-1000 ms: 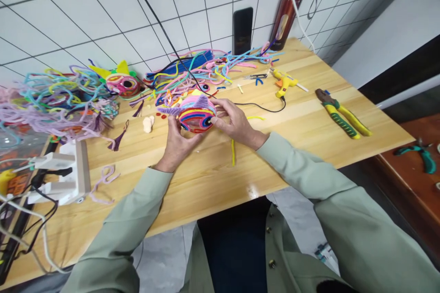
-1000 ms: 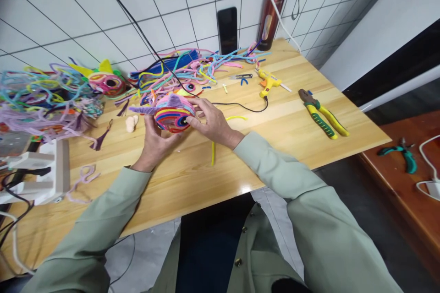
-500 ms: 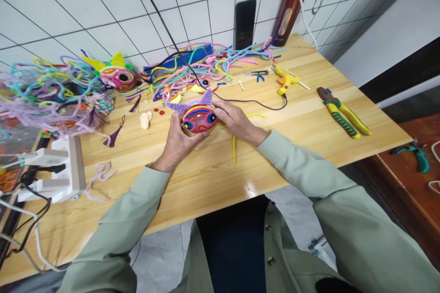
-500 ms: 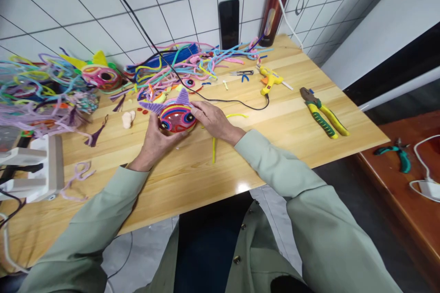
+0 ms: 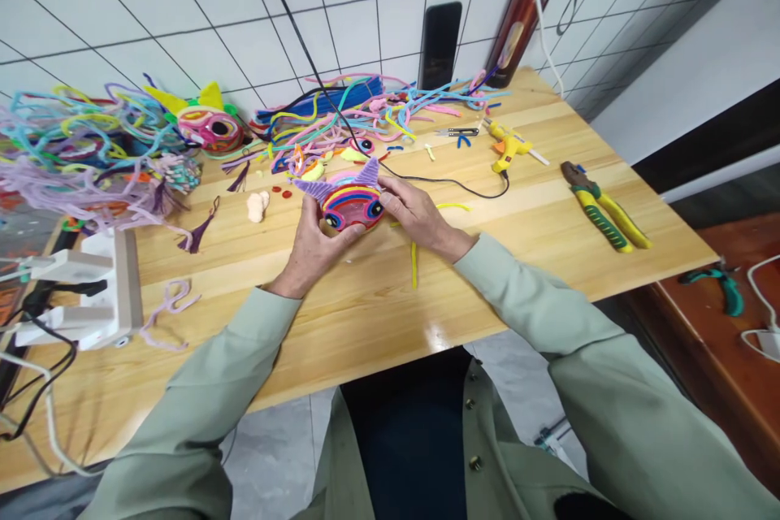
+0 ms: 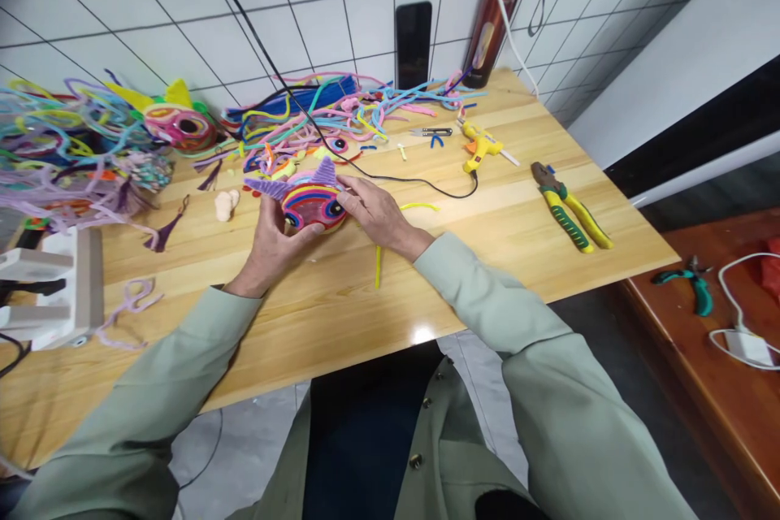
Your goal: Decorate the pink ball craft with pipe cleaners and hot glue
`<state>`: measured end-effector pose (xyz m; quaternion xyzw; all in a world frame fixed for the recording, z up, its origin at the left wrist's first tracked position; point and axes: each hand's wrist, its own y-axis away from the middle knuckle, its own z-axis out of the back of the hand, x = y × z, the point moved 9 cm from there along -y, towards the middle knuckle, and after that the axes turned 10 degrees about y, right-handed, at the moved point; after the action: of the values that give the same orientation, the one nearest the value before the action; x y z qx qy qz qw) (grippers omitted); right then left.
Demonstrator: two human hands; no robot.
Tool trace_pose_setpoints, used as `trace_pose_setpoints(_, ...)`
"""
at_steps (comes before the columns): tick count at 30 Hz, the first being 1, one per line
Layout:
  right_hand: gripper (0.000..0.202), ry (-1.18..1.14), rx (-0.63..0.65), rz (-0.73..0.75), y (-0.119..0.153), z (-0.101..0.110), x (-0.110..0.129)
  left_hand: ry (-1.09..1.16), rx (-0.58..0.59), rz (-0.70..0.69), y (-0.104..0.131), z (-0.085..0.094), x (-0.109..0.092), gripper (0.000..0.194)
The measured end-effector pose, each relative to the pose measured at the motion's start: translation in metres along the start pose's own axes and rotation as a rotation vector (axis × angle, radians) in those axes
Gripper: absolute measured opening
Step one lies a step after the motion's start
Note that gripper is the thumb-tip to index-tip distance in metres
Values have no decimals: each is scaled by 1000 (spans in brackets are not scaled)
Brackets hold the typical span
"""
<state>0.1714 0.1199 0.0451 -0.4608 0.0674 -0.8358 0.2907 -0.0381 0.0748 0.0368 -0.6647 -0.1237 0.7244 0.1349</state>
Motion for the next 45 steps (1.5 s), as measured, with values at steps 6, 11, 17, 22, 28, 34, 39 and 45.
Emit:
trace_pose_setpoints(6, 87, 18, -34, -26, 2, 7, 0, 62, 9, 14, -1, -5, -2, 89)
trace_pose_setpoints(11, 83, 45, -120, -74, 3, 19, 1, 208, 15, -7, -6, -4, -8, 78)
trace_pose_setpoints(17, 88, 38, -58, -54, 3, 11, 5, 224, 24, 19, -7, -6, 1, 85)
trace_pose_setpoints(22, 88, 57, -56, -44, 3, 11, 8, 176, 19, 3, -6, -9, -1, 83)
trace_pose_setpoints(28, 82, 40, -67, -41, 5, 15, 8, 192, 23, 39, -3, -12, 0, 89)
trace_pose_setpoints(34, 77, 10, -111, -57, 6, 18, 3, 286, 40, 29, -5, -13, -1, 75)
trace_pose_setpoints(39, 76, 18, -110, -83, 8, 17, 0, 262, 50, 32, -6, -14, -2, 79)
trace_pose_setpoints(45, 70, 16, -143, -99, 10, 20, -1, 190, 49, 28, -4, -16, -2, 76)
